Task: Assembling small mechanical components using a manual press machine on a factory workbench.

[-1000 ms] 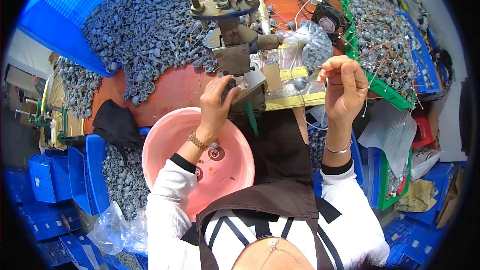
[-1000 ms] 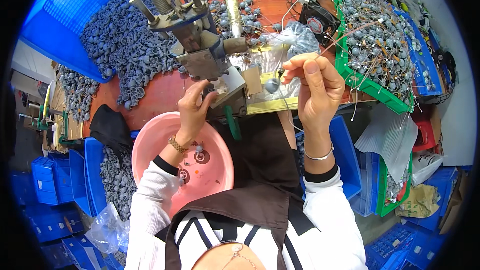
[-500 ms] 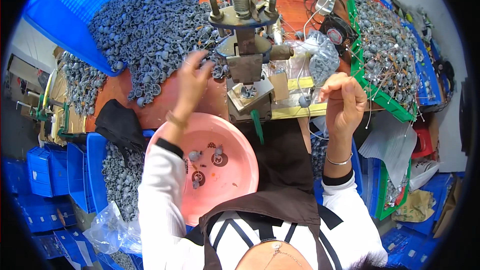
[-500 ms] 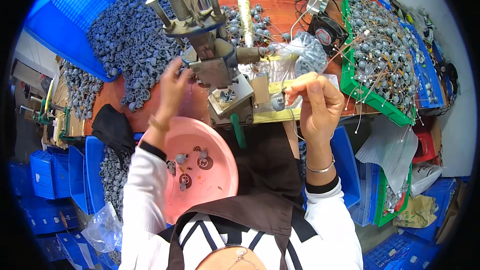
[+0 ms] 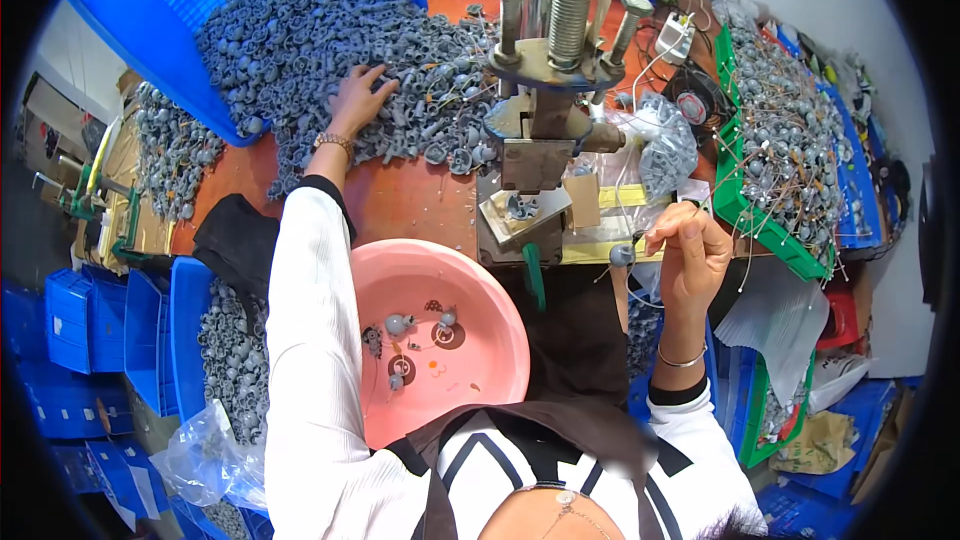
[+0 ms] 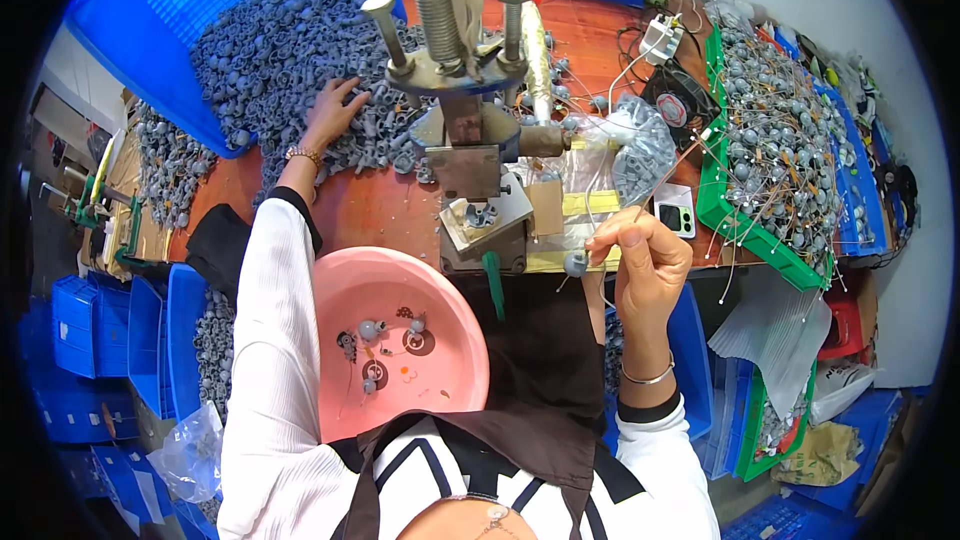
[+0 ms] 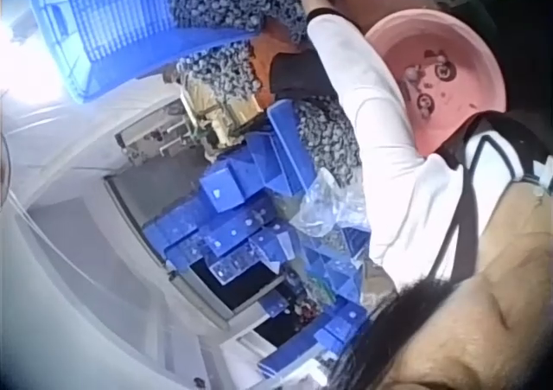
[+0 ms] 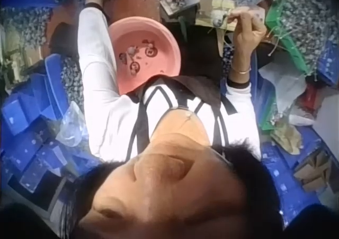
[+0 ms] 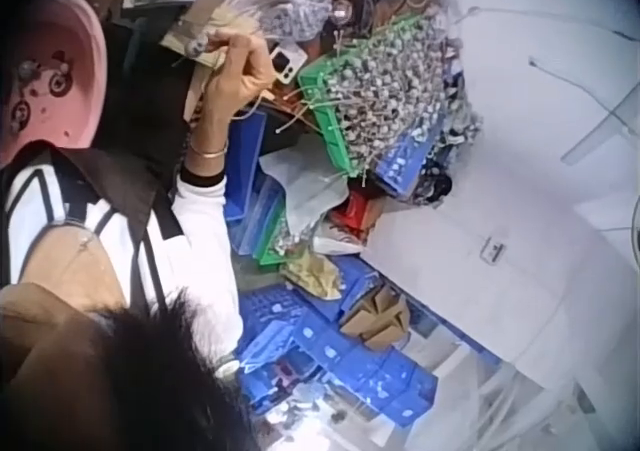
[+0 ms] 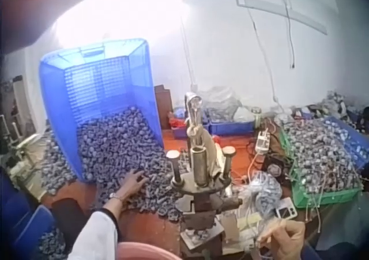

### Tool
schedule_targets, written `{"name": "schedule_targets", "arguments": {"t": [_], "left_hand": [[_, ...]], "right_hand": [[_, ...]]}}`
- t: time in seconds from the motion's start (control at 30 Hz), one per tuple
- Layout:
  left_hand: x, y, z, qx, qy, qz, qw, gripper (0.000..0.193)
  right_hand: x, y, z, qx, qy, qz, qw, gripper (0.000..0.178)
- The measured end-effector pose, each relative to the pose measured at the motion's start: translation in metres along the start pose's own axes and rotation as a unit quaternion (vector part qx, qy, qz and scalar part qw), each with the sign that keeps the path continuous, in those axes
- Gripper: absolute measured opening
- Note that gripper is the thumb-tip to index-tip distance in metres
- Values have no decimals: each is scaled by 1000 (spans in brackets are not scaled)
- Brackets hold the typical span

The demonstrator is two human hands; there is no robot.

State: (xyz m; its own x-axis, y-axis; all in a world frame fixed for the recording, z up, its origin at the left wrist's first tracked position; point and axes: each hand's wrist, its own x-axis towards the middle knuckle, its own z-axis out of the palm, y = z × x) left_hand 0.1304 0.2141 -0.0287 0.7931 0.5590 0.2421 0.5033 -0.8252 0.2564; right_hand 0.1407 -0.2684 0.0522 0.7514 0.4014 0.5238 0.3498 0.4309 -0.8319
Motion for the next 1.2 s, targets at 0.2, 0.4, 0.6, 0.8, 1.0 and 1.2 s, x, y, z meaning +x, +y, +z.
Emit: {"name": "schedule_targets", "arguments": {"t": [0.2,0.4,0.6,0.8,1.0,1.2], "left_hand": [[-23,1,8,-89,44,121,988,38],[-50,20,3,-95,6,133,986,34],[-86,36,-3,-60,135,101,984,23],[-152,95,-42,-274,124,124,946,18],[-226,127,-55,-591,-69,19,804,30],[-244,142,-60,-544,-42,25,838,34]], "right_hand": [[-5,1,3,0,-21,1,1000,33],[-15,0,3,13,-10,27,999,31],[-22,-11,19,-167,-75,94,979,19],[-27,17,32,-168,-88,129,973,12],[-31,33,69,-249,-111,-16,962,9],[-37,37,74,-325,-118,-61,936,15]]}}
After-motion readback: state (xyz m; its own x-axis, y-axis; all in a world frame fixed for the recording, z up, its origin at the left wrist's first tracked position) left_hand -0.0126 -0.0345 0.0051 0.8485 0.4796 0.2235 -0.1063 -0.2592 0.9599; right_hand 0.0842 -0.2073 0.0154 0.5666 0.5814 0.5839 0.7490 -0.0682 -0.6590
